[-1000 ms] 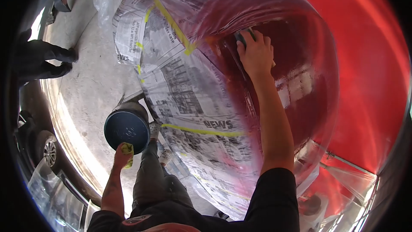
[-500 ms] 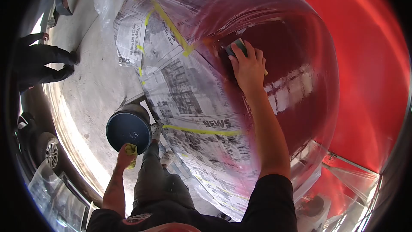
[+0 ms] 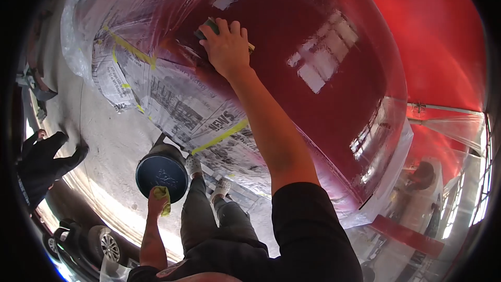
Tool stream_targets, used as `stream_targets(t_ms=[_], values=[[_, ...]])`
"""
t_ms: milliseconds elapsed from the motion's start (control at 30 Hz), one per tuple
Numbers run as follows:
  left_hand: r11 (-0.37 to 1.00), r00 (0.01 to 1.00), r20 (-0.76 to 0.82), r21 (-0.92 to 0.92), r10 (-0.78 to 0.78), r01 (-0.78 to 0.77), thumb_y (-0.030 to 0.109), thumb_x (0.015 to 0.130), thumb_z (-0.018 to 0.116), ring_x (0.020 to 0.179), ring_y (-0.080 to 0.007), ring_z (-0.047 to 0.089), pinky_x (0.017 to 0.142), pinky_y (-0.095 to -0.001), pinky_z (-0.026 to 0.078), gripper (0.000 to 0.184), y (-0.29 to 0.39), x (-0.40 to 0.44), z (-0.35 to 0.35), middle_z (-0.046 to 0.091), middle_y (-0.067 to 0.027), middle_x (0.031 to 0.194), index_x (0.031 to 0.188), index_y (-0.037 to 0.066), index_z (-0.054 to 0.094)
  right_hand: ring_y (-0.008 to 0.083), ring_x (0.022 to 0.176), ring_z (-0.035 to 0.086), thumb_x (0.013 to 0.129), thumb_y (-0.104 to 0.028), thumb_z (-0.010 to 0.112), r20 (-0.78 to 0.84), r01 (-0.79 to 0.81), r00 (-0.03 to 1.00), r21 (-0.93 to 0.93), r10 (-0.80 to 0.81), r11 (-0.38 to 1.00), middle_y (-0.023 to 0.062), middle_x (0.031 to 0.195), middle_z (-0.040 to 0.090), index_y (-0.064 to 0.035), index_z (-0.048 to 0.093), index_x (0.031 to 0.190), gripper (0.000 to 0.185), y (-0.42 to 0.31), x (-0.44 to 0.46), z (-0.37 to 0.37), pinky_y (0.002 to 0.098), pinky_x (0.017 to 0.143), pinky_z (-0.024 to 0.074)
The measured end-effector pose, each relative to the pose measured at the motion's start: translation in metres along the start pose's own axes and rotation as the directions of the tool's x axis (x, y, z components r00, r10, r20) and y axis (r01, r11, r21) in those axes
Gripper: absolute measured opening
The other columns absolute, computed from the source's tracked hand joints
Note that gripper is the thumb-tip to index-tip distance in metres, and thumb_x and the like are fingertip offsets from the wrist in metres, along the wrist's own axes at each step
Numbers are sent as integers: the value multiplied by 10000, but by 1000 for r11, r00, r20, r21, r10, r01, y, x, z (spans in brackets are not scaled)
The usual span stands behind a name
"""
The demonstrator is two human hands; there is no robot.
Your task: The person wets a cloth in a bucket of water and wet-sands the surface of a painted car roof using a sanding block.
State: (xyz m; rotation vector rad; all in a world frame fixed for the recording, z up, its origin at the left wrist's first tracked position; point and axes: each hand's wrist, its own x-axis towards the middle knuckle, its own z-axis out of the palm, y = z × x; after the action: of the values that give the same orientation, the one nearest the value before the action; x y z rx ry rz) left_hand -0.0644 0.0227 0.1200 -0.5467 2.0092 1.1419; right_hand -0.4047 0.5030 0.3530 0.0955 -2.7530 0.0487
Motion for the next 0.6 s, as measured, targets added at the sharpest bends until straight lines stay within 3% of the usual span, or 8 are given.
stream_targets(t_ms=[100, 167, 367, 467, 600], values=[[999, 999, 6, 29, 32, -32, 139, 694, 779, 1129, -296, 624, 981, -395, 498, 741, 18, 1, -16, 620, -161, 1223, 1367, 49, 481, 297, 998, 532, 855, -303, 726, 47, -50, 998, 2, 50, 999, 63, 1291, 579, -266, 621, 1211, 373, 29, -63, -39, 439, 858, 438], [998, 999, 24, -44, 35, -34, 122, 702, 767, 1128, -291, 622, 982, -392, 497, 743, 38, -5, -26, 619, -158, 1225, 1378, 43, 470, 302, 1000, 528, 850, -286, 728, 87, -56, 995, -16, 57, 998, 72, 1334, 564, -262, 604, 1234, 403, 56, -113, -70, 433, 860, 430], [998, 998, -24, -27, 52, -52, 110, 717, 751, 1144, -286, 614, 993, -388, 489, 730, 11, -29, -32, 616, -155, 1239, 1386, 48, 467, 315, 1032, 523, 833, -255, 748, 206, -155, 966, -36, 159, 987, 92, 1426, 527, -126, 587, 1194, 416, 138, -282, -168, 456, 942, 419], [1000, 1000, -16, -4, -20, 20, 128, 723, 755, 1145, -285, 614, 994, -392, 489, 720, -39, -51, -21, 618, -159, 1249, 1383, 53, 474, 319, 1046, 523, 839, -251, 746, 184, -233, 955, -14, 232, 972, 98, 1420, 540, -103, 584, 1179, 405, 146, -312, -185, 465, 969, 408], [972, 997, 36, 228, -67, 57, 184, 714, 798, 1135, -335, 626, 987, -422, 495, 711, -82, -85, -7, 644, -174, 1222, 1352, 78, 503, 312, 1038, 531, 819, -274, 757, 79, -186, 980, 61, 182, 981, 72, 1379, 571, -127, 607, 1172, 411, 119, -254, -145, 443, 909, 422]])
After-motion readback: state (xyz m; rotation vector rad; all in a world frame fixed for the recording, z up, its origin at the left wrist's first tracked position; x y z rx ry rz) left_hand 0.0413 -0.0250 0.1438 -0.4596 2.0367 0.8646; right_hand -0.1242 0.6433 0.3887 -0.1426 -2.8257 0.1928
